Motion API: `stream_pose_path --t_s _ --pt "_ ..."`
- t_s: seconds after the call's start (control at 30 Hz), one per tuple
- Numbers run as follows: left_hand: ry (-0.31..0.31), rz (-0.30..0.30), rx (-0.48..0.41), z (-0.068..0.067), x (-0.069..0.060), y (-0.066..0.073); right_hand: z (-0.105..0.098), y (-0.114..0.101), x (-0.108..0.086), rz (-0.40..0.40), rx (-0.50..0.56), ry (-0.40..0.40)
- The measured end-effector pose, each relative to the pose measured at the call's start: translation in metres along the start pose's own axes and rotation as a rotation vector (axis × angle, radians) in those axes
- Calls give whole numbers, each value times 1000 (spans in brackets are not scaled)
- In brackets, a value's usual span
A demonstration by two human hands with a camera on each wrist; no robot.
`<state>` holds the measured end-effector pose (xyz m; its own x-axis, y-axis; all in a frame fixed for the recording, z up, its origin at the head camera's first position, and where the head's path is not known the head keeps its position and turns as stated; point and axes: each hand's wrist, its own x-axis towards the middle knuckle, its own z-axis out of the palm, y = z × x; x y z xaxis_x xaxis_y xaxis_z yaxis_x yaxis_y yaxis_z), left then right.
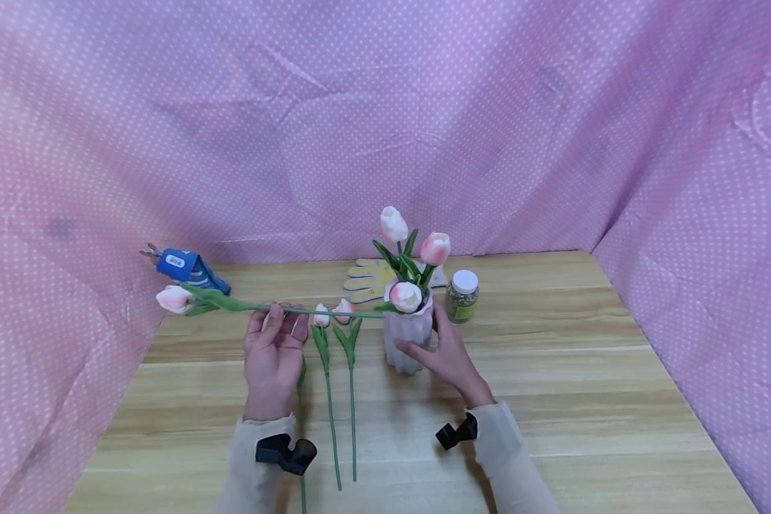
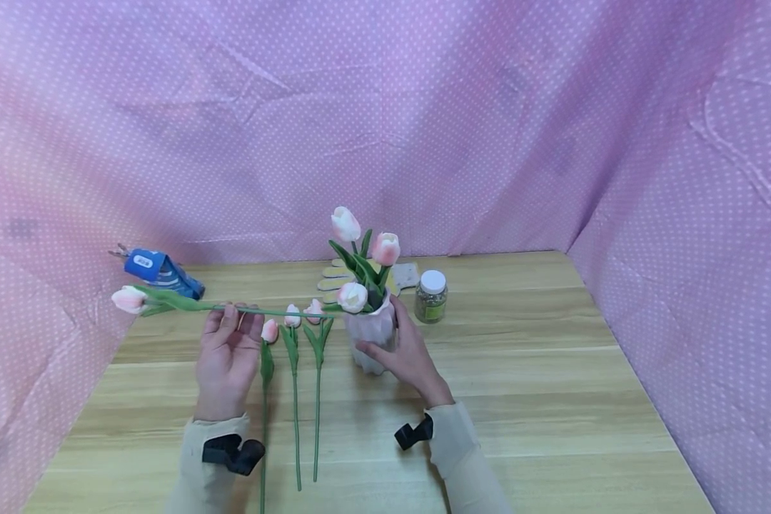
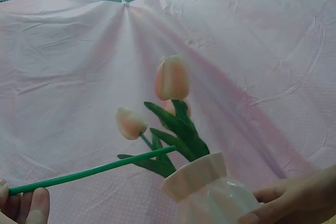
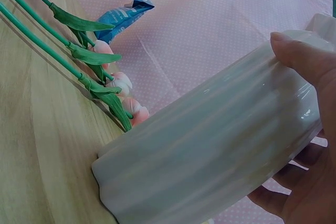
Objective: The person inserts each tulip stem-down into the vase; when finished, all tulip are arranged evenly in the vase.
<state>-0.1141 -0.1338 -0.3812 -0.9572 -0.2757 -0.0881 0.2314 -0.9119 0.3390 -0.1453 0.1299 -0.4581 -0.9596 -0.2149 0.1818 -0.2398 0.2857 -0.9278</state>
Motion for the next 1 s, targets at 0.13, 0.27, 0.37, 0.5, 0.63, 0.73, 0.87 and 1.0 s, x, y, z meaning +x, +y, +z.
stream_pose_path --t_s 0.13,0.27,0.37,0.5,0.63,0.73,0.87,1.0 --pt "-17 -17 14 5 -1 -8 0 0 0 -3 -1 3" --pt "-49 -23 38 8 -2 -15 -1 0 0 -5 0 7" --pt "-101 -26 32 9 -2 -21 -1 0 0 0 3 6" --pt "-132 -14 27 10 -1 -27 0 -1 -1 6 7 2" --pt "-116 22 43 12 1 -33 0 0 -1 2 7 4" --pt "-109 56 64 14 2 -37 -1 -1 -1 5 7 7" --pt "-123 116 90 16 3 -41 -1 -2 -1 21 3 1" --pt "-179 185 122 16 4 -44 -2 -2 -1 34 5 -4"
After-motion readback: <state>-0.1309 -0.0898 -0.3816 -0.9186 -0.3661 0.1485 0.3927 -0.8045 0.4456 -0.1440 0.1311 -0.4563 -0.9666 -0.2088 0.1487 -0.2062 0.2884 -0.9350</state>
